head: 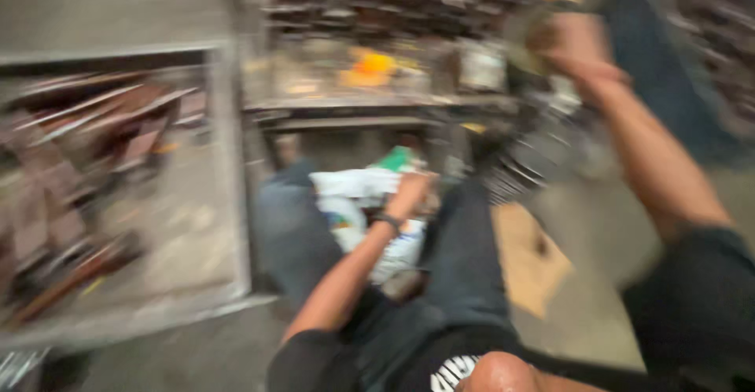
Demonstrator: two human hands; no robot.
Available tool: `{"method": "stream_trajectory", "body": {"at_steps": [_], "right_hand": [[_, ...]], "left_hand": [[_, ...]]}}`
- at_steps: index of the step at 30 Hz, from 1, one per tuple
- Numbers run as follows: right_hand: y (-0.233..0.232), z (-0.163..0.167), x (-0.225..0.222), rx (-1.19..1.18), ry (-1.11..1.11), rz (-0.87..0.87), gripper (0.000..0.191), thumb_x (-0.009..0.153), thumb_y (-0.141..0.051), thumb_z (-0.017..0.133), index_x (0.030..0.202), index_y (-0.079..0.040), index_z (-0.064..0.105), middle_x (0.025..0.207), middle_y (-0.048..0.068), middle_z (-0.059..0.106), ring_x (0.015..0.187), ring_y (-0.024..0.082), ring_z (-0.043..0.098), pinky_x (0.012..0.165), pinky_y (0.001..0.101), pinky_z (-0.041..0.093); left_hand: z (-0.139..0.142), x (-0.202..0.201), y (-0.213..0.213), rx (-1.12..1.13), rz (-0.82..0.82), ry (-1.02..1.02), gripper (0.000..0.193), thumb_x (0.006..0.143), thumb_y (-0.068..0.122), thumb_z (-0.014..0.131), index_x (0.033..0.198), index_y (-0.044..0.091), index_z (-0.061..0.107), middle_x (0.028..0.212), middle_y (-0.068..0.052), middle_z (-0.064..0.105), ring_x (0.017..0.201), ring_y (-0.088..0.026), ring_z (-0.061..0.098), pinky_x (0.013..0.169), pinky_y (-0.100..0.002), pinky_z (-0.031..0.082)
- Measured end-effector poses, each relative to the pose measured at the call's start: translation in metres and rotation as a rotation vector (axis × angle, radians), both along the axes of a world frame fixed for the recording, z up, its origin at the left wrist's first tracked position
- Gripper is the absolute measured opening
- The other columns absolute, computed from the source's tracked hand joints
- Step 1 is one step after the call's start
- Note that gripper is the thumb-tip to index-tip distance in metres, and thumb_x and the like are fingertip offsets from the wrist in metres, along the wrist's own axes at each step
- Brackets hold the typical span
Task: The person repeatedly picks up copper-colored metal parts, dips a cloth into a liquid in a metal container, and wipes the parts. The cleaned parts are placed into a white sack on the floor.
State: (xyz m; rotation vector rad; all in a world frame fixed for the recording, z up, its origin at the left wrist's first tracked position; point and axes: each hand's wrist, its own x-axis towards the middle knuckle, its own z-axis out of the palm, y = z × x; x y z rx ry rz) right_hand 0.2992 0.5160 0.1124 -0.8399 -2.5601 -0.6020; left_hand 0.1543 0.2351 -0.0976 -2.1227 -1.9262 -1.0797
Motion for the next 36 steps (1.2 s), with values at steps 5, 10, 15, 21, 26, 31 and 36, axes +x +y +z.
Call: {"method": "stream_trajectory", "body": {"at_steps": [5, 10, 15, 21, 26, 31, 36], "right_hand": [[0.006, -0.029, -0.024, -0.011, 0.042, -0.035, 0.014, 0.081, -0.016, 0.054, 0.083, -0.002, 0.053, 0.076, 0.012, 0.052, 0.067, 0.018, 0.048, 0.062, 0.0297, 0.04], [-0.019, -0.046, -0.024, -0.256, 0.153, 0.113, 0.01, 0.081, -0.013, 0.052, 0.083, -0.003, 0.053, 0.077, 0.007, 0.051, 0.068, 0.014, 0.047, 0.064, 0.0254, 0.04], [-0.101, -0.044, 0.01, -1.167, 1.024, 0.478, 0.006, 0.08, -0.009, 0.05, 0.083, -0.004, 0.052, 0.077, 0.003, 0.05, 0.069, 0.009, 0.046, 0.066, 0.0211, 0.04], [-0.219, -0.129, 0.01, -2.367, 1.185, 0.117, 0.023, 0.074, 0.0, 0.048, 0.095, 0.007, 0.05, 0.087, 0.012, 0.056, 0.079, 0.017, 0.054, 0.076, 0.0255, 0.042], [-0.264, -0.138, -0.011, -2.098, 1.36, -0.075, 0.02, 0.075, 0.001, 0.044, 0.092, 0.007, 0.052, 0.085, 0.011, 0.057, 0.078, 0.017, 0.055, 0.074, 0.0257, 0.046], [-0.285, -0.124, -0.026, -1.043, 0.869, 0.284, 0.019, 0.072, 0.007, 0.045, 0.087, 0.001, 0.056, 0.082, 0.007, 0.047, 0.07, 0.017, 0.053, 0.06, 0.0261, 0.047], [-0.286, -0.134, -0.029, -0.621, 0.557, 0.224, 0.007, 0.069, 0.004, 0.056, 0.074, -0.002, 0.055, 0.069, 0.01, 0.045, 0.057, 0.022, 0.049, 0.05, 0.0291, 0.039]], "left_hand": [[0.013, -0.007, -0.022, -0.354, 0.005, -1.93, 0.022, 0.072, 0.016, 0.055, 0.063, -0.001, 0.044, 0.05, -0.008, 0.046, 0.038, -0.018, 0.048, 0.029, -0.028, 0.034], [0.03, -0.01, -0.037, -0.287, 0.072, -2.1, 0.02, 0.069, 0.013, 0.057, 0.075, 0.001, 0.042, 0.057, -0.007, 0.049, 0.045, -0.019, 0.054, 0.037, -0.029, 0.044], [0.023, 0.001, -0.018, -0.271, 0.058, -2.231, 0.019, 0.069, 0.015, 0.055, 0.078, 0.0, 0.048, 0.052, -0.009, 0.051, 0.043, -0.017, 0.051, 0.037, -0.028, 0.042], [-0.004, 0.01, 0.007, 0.069, 0.073, -2.026, 0.014, 0.07, 0.013, 0.053, 0.062, 0.001, 0.053, 0.058, -0.007, 0.054, 0.051, -0.014, 0.054, 0.047, -0.025, 0.044], [-0.001, 0.008, 0.008, 0.004, 0.146, -2.212, 0.016, 0.069, 0.012, 0.053, 0.065, -0.003, 0.051, 0.056, -0.01, 0.053, 0.049, -0.019, 0.056, 0.045, -0.027, 0.046], [0.004, 0.01, 0.005, 0.014, 0.249, -2.21, 0.015, 0.068, 0.012, 0.054, 0.064, -0.001, 0.048, 0.053, -0.007, 0.049, 0.047, -0.021, 0.056, 0.04, -0.029, 0.046], [0.002, 0.011, 0.005, 0.069, 0.271, -2.141, 0.015, 0.07, 0.013, 0.055, 0.067, 0.0, 0.048, 0.055, -0.007, 0.05, 0.045, -0.017, 0.054, 0.036, -0.026, 0.04]]}}
